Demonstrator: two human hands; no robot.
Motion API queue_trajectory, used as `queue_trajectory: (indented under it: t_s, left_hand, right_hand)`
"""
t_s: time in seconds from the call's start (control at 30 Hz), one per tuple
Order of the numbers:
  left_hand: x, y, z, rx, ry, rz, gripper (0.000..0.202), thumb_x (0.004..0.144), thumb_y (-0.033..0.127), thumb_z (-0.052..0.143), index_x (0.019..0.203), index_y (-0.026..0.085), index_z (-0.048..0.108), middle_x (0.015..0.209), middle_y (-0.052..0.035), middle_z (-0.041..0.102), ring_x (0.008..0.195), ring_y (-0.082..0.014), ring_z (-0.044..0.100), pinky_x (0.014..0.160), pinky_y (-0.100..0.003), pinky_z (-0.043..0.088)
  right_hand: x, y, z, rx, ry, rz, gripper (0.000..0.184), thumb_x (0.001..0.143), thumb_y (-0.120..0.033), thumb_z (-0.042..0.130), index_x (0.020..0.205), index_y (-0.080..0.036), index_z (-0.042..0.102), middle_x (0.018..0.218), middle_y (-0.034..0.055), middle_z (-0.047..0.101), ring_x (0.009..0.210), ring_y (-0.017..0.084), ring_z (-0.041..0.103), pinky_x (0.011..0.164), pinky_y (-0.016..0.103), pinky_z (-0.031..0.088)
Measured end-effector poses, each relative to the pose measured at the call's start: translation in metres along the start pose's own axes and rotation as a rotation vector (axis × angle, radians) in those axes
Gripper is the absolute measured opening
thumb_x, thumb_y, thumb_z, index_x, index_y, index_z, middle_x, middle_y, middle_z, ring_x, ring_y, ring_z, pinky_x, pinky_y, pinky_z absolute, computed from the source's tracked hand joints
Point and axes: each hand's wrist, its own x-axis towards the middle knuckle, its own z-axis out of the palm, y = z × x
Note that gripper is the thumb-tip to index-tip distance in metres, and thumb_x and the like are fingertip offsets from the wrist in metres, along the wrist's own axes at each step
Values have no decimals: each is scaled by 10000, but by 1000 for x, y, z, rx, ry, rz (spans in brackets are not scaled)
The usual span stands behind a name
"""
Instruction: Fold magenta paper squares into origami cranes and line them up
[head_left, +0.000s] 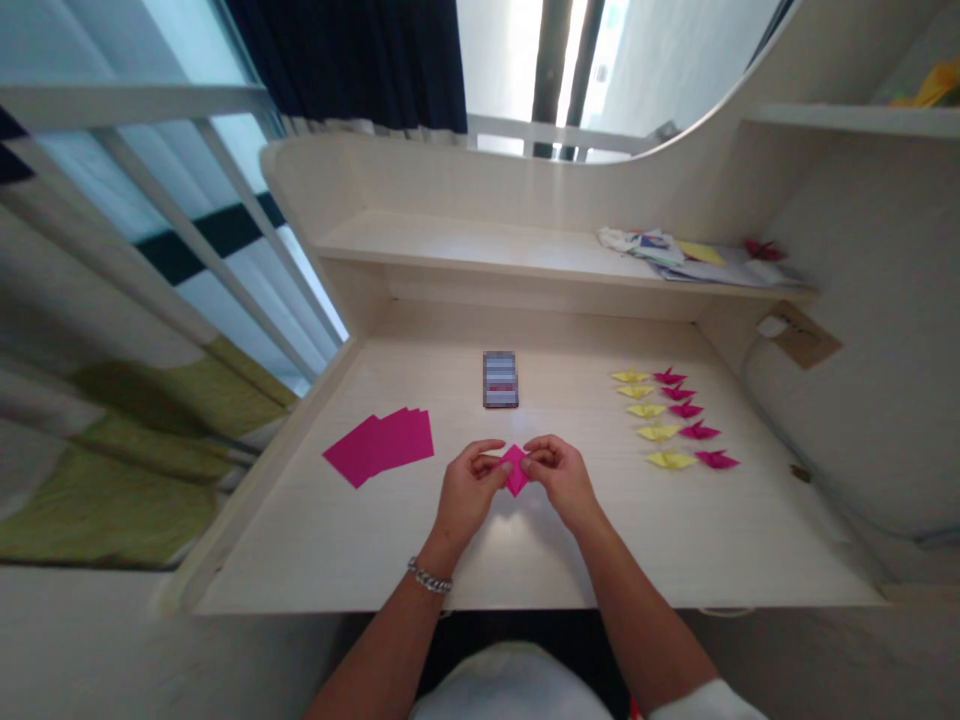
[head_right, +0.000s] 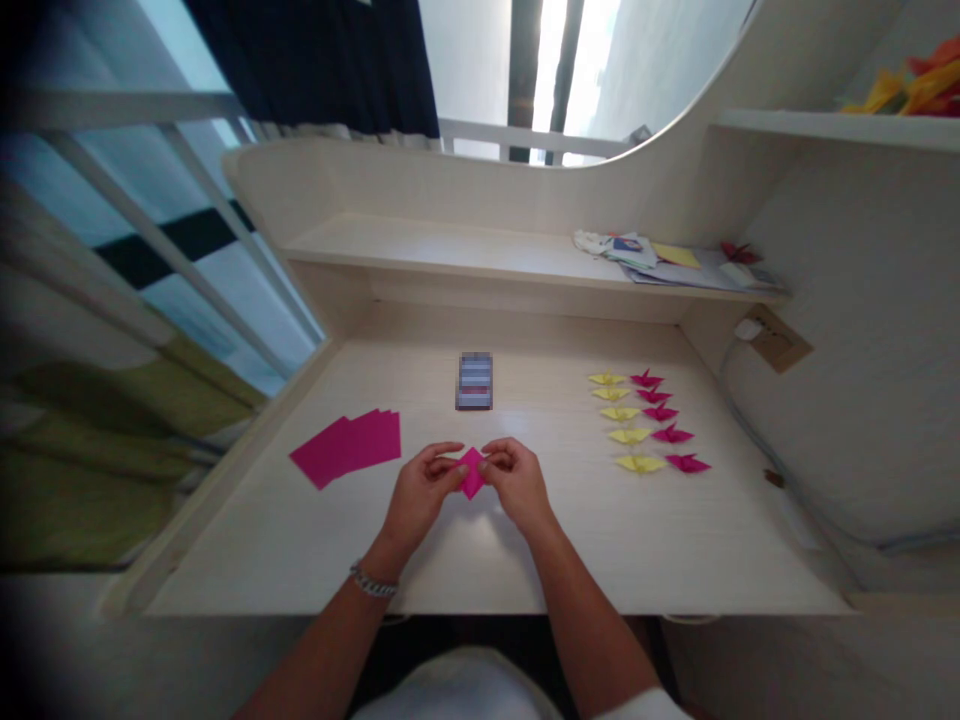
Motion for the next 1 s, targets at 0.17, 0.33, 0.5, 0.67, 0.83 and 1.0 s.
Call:
queue_trajectory:
  t_s: [0.17,0.33,0.5,0.67,0.83,1.0]
  left_hand:
    - [-1,-2,3,-7,-33,-60,436,614,269,774,982,122,591,702,-50,696,609,-155,640,583,-258,501]
    - [-1,-9,1,45,-85,-12,405,628,250,764,974,132,591,655,-31,684,577,-148,625,559,-247,477]
    - [1,-19,0,86,-104,19,400,631,235,762,983,145,596,676,-28,684,615,-153,633,602,-258,489]
    - [3,-19,-1,52,-109,28,376,642,218,748,975,154,587,742,-32,689,689,-155,647,666,-267,502]
    - [3,-18,0,109,-98,50,304,719,248,683,990,144,593,700,-24,661,637,-145,624,619,-261,490]
    - [4,-13,-4,171,-85,100,278,724,228,669,989,150,632,772,-45,681,703,-166,641,688,-295,509]
  right_hand:
    - [3,3,1,23,54,-64,302,621,-244,735,880,-176,594,600,-26,635,540,125,578,576,261,466]
    - [2,3,0,-22,15,-43,438,616,-272,744,1009,-181,575,680,0,668,597,152,607,591,276,479]
    - [3,4,3,-31,49,-30,363,596,-257,749,918,-175,603,615,-20,634,521,128,557,521,249,438]
    - [8,5,5,25,130,-48,321,598,-259,743,878,-170,612,594,-35,613,505,108,527,513,235,411]
    - [17,7,7,32,170,-60,340,587,-282,749,881,-168,623,598,-27,619,520,119,541,530,246,424]
    - [24,7,5,-26,133,-58,379,596,-295,743,940,-163,652,624,-12,637,532,129,554,548,264,451]
